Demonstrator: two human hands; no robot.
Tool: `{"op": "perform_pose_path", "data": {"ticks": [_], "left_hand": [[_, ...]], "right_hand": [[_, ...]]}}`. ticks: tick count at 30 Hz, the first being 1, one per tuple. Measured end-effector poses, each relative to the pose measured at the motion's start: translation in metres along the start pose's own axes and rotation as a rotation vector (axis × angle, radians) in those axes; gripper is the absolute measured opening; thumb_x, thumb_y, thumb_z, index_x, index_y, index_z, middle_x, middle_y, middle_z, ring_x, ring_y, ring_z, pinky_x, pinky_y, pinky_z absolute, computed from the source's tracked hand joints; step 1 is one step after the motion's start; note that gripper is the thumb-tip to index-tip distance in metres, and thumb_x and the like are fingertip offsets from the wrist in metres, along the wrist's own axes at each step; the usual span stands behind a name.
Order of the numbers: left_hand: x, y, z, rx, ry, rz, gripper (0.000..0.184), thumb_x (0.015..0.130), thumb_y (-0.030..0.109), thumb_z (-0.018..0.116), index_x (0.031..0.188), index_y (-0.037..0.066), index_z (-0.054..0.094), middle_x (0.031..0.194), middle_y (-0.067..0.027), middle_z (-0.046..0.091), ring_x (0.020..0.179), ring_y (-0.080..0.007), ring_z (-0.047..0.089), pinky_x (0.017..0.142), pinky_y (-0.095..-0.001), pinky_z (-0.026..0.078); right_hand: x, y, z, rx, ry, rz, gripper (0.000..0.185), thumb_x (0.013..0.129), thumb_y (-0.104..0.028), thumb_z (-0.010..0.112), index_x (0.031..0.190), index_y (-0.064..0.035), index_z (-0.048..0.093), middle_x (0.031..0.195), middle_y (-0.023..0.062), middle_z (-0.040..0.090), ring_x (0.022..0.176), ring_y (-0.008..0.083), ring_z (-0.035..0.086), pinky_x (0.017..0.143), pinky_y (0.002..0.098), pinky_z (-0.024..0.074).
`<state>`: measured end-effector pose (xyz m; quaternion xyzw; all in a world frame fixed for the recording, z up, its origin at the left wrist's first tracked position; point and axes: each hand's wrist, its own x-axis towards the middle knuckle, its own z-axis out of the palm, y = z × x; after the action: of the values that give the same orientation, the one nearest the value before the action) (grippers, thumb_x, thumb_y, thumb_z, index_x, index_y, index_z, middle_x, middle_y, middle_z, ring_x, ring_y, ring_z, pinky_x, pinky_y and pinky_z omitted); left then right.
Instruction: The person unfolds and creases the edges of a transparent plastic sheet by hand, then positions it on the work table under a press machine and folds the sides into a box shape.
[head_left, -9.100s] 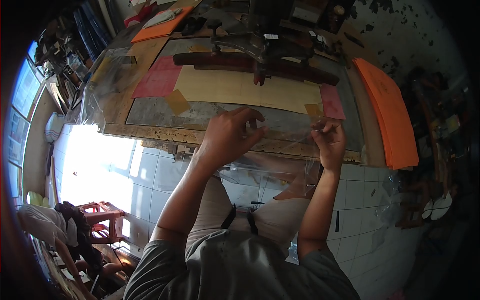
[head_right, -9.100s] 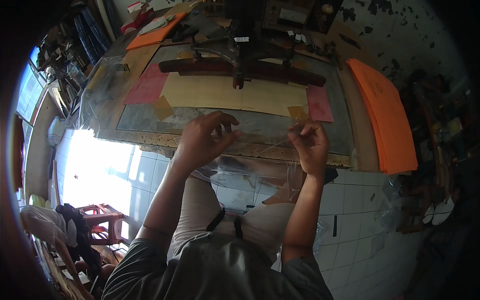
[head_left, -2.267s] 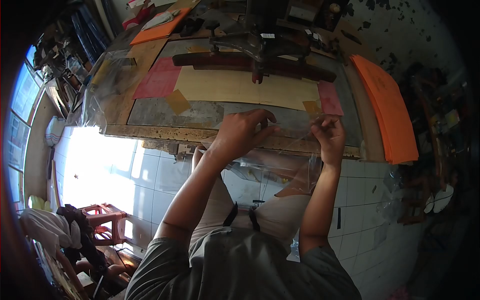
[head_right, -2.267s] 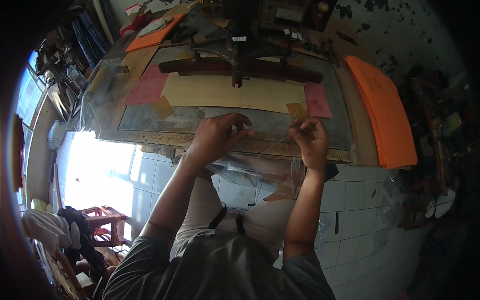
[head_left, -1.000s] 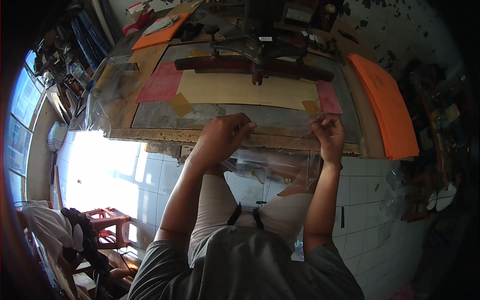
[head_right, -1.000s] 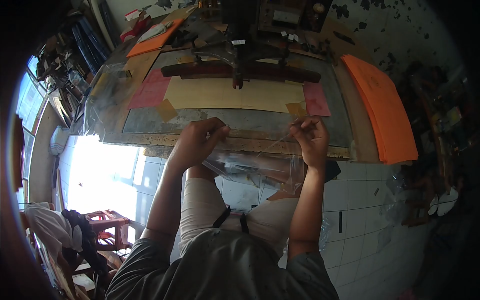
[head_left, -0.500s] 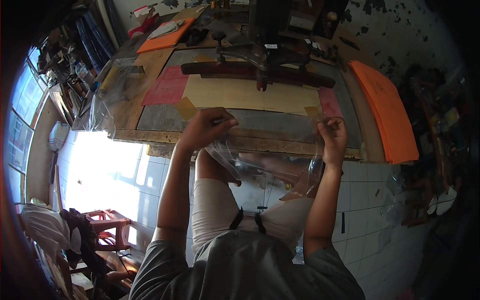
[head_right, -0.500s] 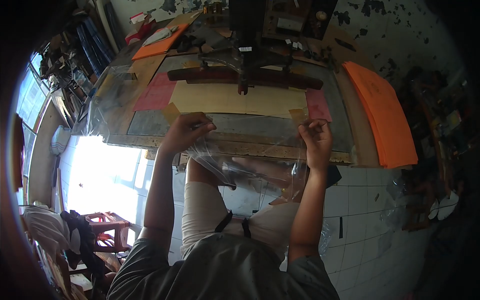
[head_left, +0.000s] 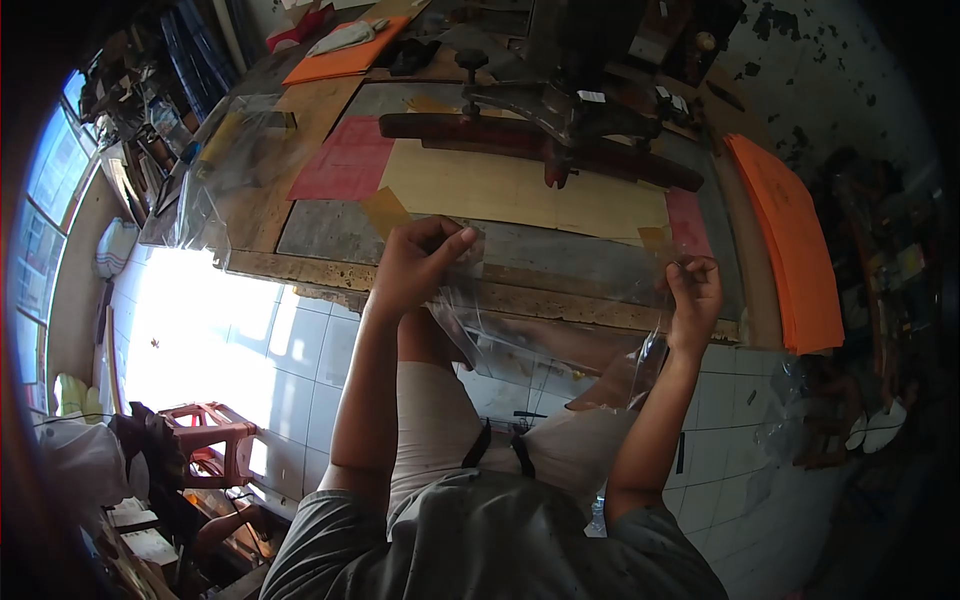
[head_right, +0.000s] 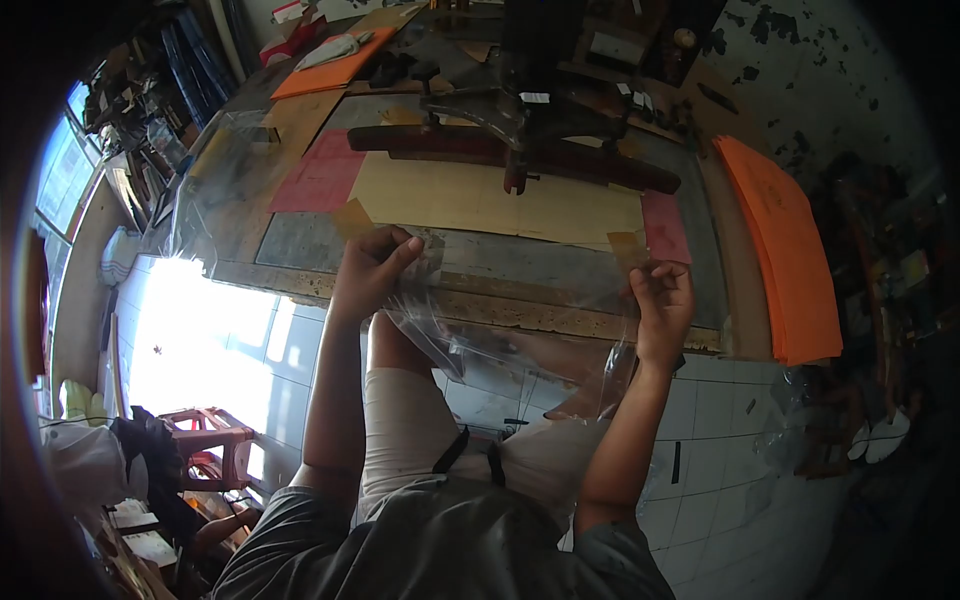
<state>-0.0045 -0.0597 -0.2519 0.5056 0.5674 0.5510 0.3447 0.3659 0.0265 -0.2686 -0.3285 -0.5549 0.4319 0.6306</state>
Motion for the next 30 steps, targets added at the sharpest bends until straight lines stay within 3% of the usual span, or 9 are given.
{"op": "perform_pose_path", "data": {"ticks": [5, 11, 17, 30], "left_hand": [[0.001, 0.004, -0.005, -0.174, -0.021, -0.095, 0.028, 0.101, 0.028, 0.071, 0.1, 0.0, 0.073, 0.079, 0.0004, 0.071, 0.07, -0.0019, 0.059, 0.063, -0.0201, 0.044], [0.004, -0.01, -0.003, -0.291, -0.079, 0.074, 0.024, 0.102, 0.022, 0.07, 0.11, 0.0, 0.07, 0.09, -0.0014, 0.074, 0.078, -0.0057, 0.064, 0.071, -0.0228, 0.05], [0.003, -0.008, -0.005, -0.25, -0.097, 0.061, 0.023, 0.103, 0.019, 0.068, 0.114, -0.001, 0.068, 0.091, -0.0045, 0.073, 0.081, -0.0093, 0.066, 0.075, -0.025, 0.052], [0.001, -0.006, -0.002, -0.244, -0.057, 0.052, 0.023, 0.099, 0.019, 0.073, 0.111, 0.0, 0.069, 0.092, -0.003, 0.073, 0.078, -0.0078, 0.066, 0.073, -0.0247, 0.052]], "right_hand": [[0.001, 0.002, -0.003, 0.008, 0.056, 0.032, 0.023, 0.095, -0.001, 0.073, 0.103, -0.0071, 0.052, 0.103, 0.005, 0.063, 0.084, 0.0114, 0.062, 0.072, 0.0291, 0.0525], [0.003, 0.002, -0.001, 0.019, 0.122, 0.025, 0.022, 0.096, -0.001, 0.072, 0.103, -0.0071, 0.052, 0.102, 0.0042, 0.064, 0.084, 0.0096, 0.061, 0.07, 0.0276, 0.0519], [0.002, -0.001, 0.001, 0.004, 0.125, 0.043, 0.02, 0.097, -0.002, 0.071, 0.105, -0.0069, 0.053, 0.1, 0.0038, 0.064, 0.083, 0.0088, 0.06, 0.07, 0.0273, 0.0518], [0.002, -0.002, 0.005, -0.041, 0.128, 0.055, 0.019, 0.097, -0.003, 0.071, 0.105, -0.0063, 0.054, 0.095, 0.0019, 0.064, 0.078, 0.0071, 0.06, 0.067, 0.0254, 0.0505]]}}
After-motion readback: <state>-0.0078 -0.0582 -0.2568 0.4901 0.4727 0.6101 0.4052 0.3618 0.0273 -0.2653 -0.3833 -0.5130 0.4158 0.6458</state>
